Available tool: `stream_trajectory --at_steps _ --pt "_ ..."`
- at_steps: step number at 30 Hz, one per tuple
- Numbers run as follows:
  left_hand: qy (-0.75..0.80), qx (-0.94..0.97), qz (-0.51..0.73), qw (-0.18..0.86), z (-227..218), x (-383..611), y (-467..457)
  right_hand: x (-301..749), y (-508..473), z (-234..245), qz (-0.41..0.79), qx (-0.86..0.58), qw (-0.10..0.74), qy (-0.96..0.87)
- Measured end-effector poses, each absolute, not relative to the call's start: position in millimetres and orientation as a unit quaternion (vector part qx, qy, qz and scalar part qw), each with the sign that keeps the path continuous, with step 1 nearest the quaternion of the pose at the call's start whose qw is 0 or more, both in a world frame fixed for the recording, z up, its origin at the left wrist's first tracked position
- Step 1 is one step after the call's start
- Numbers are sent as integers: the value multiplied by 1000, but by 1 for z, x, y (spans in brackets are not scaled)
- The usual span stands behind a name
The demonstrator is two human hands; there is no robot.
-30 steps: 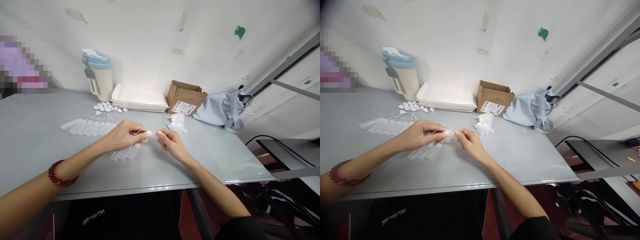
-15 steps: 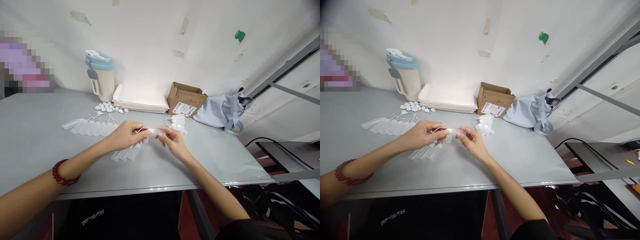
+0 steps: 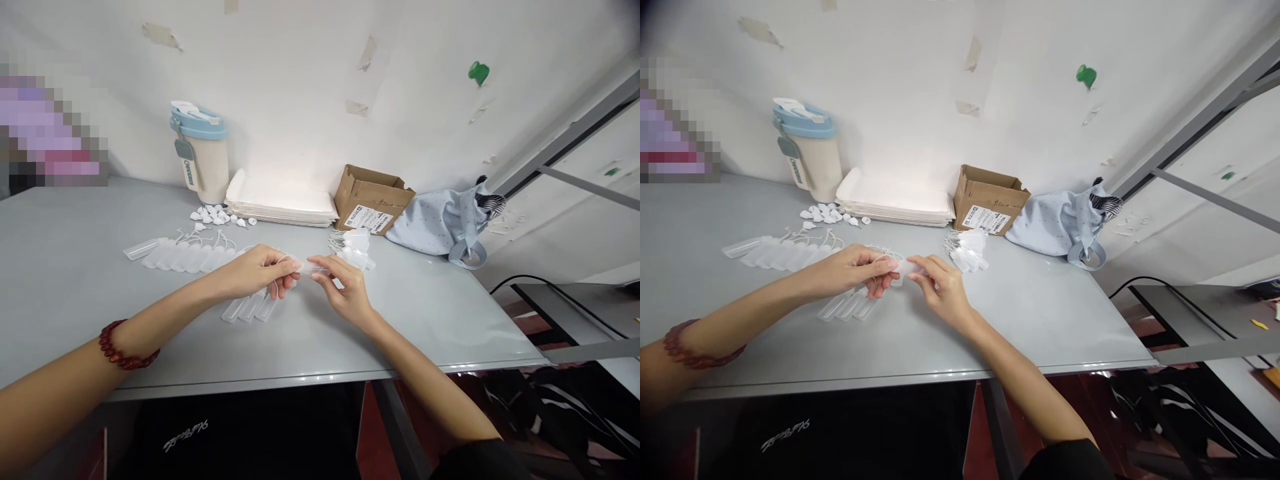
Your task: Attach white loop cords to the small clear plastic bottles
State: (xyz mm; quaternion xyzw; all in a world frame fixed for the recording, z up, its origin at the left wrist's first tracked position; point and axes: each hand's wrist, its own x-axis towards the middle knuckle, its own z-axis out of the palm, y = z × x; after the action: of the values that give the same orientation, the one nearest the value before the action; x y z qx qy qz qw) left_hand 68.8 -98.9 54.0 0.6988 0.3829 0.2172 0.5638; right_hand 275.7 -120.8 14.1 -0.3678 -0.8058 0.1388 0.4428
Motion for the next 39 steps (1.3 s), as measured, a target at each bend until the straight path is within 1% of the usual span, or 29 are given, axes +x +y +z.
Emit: stream_trajectory --at_steps 3,5,8,13,17,21,25,27,28,32,35,39 --pt "382 712 243 536 55 69 -101 276 -122 14 154 -381 432 -803" --pt "377 730 250 512 55 69 -102 277 -123 15 186 -392 426 -794" --pt "372 764 249 465 54 70 -104 277 -124 19 266 -408 421 -765" --pt "353 824 277 345 47 70 -105 276 -123 24 426 -439 399 -683" --pt "315 859 312 255 44 71 -105 276 -120 24 527 -424 395 -621" --pt "278 880 336 188 41 72 -104 279 -116 24 587 -397 388 -589" --pt "292 889 309 171 38 73 -103 279 -115 26 626 -392 362 -569" --pt "317 884 296 174 38 73 -103 277 -115 26 608 -405 368 -575" --pt "330 879 295 179 37 73 -103 276 -116 26 580 -417 379 -589" --pt "388 839 314 218 39 74 -102 275 -115 23 417 -456 416 -667" --pt "435 798 331 252 41 75 -102 283 -108 21 312 -473 447 -692" --pt "483 765 350 244 42 72 -97 305 -90 20 165 -523 484 -682"
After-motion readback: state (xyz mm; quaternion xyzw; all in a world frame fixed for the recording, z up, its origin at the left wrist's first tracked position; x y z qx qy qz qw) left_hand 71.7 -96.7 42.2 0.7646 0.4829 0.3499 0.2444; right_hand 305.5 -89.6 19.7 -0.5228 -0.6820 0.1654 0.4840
